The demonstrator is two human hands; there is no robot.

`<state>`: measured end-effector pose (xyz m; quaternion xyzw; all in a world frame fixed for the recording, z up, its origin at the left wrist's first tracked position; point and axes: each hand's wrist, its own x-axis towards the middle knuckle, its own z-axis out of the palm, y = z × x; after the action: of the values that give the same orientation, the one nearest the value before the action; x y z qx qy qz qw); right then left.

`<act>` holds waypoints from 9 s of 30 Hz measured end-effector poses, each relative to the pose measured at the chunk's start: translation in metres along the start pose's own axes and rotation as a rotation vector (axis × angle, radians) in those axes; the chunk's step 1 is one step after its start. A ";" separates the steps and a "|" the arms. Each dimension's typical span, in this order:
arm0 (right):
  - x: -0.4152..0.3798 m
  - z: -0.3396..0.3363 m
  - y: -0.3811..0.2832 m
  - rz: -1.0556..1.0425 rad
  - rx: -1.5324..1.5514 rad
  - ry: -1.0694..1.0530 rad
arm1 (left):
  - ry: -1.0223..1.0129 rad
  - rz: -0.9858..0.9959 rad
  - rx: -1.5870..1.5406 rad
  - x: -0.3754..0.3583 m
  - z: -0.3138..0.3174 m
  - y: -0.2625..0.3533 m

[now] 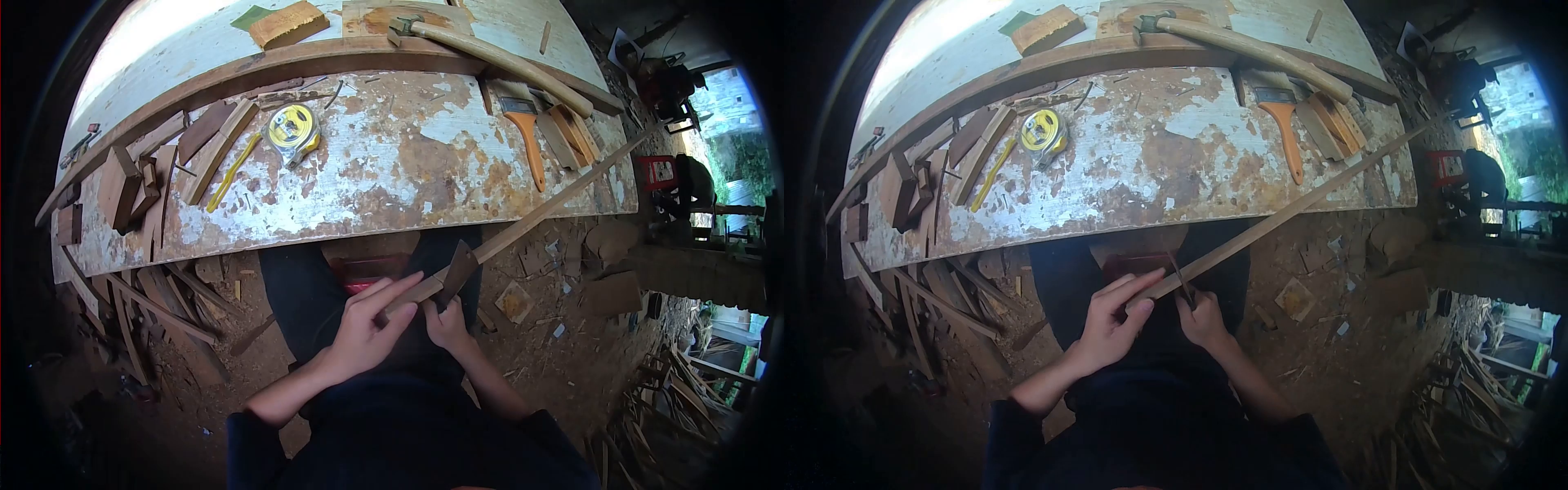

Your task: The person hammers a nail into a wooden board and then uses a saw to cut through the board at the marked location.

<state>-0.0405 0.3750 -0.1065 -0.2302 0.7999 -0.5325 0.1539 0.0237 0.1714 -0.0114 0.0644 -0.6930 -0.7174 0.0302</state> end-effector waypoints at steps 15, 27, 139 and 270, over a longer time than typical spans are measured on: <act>-0.054 -0.024 0.009 0.109 -0.104 0.006 | -0.013 -0.340 -0.346 0.008 0.016 -0.008; -0.081 -0.028 0.006 0.013 -0.327 0.070 | -0.070 -0.230 -0.076 0.024 0.002 -0.013; -0.004 -0.024 0.032 -0.088 -0.238 -0.020 | -0.054 0.261 0.399 0.048 -0.006 -0.005; 0.017 -0.021 -0.004 -0.052 -0.216 -0.019 | -0.144 0.180 0.538 0.047 -0.014 0.012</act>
<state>-0.0642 0.3812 -0.0943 -0.2713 0.8448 -0.4448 0.1220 -0.0219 0.1505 -0.0024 -0.0429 -0.8616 -0.5050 0.0263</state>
